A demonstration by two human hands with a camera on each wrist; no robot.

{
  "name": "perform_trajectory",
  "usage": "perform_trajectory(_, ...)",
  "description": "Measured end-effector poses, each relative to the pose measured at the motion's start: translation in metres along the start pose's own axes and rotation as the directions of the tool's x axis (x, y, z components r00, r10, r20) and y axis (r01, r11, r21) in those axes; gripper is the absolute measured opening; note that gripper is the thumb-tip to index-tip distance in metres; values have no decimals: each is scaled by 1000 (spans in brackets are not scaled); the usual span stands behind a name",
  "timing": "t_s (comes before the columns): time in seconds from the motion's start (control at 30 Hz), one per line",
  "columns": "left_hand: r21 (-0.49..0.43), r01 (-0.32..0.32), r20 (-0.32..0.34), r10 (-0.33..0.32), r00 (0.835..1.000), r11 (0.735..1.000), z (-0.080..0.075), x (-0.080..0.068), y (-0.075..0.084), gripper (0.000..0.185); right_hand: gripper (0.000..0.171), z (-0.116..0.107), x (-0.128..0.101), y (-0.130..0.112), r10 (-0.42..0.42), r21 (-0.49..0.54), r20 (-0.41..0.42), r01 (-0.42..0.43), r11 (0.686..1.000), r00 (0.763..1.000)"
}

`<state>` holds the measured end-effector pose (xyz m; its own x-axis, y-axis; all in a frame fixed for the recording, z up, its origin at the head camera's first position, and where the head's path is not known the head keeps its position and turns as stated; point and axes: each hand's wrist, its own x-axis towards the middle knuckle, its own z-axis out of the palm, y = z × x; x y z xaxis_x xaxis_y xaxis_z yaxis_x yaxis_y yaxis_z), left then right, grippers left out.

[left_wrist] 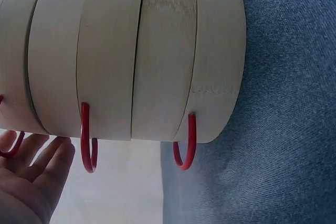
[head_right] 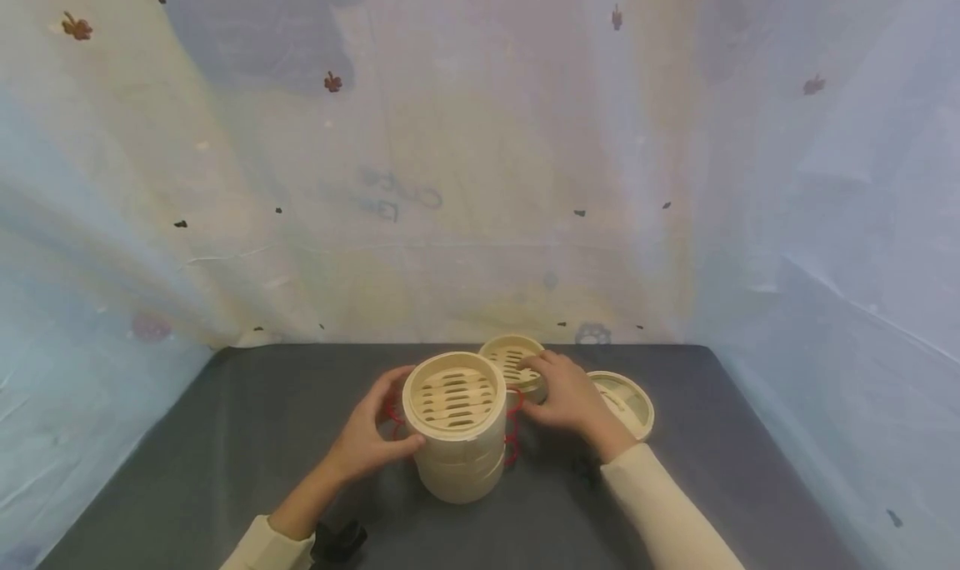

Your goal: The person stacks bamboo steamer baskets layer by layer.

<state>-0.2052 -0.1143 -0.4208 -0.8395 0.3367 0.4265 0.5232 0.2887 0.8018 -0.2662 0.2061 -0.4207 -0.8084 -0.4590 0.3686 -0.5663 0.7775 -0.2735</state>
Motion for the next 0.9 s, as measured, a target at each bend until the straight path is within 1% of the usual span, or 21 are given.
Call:
perform_trajectory(0.17,-11,-6,-4,6,1000,1000,0,0,-1,87,50,4,9,1,-34,-2,-8,34,999,999)
perform_trajectory(0.33,-14,-11,-4,11,1000,1000,1,3,-6,87,47,11,17,3,-8,9,17,7,1000,1000)
perform_trajectory(0.43,-10,-7,-4,7,1000,1000,1,4,-7,86,47,15,21,5,-7,16,28,6,1000,1000)
perform_trajectory(0.67,-36,-7,8,7,1000,999,2,4,-7,88,45,24,29,11,-73,61,39,71,996,997)
perform_trajectory(0.9,-55,-18,6,19,1000,998,2,5,-11,91,46,30,32,14,-126,31,45,125,992,991)
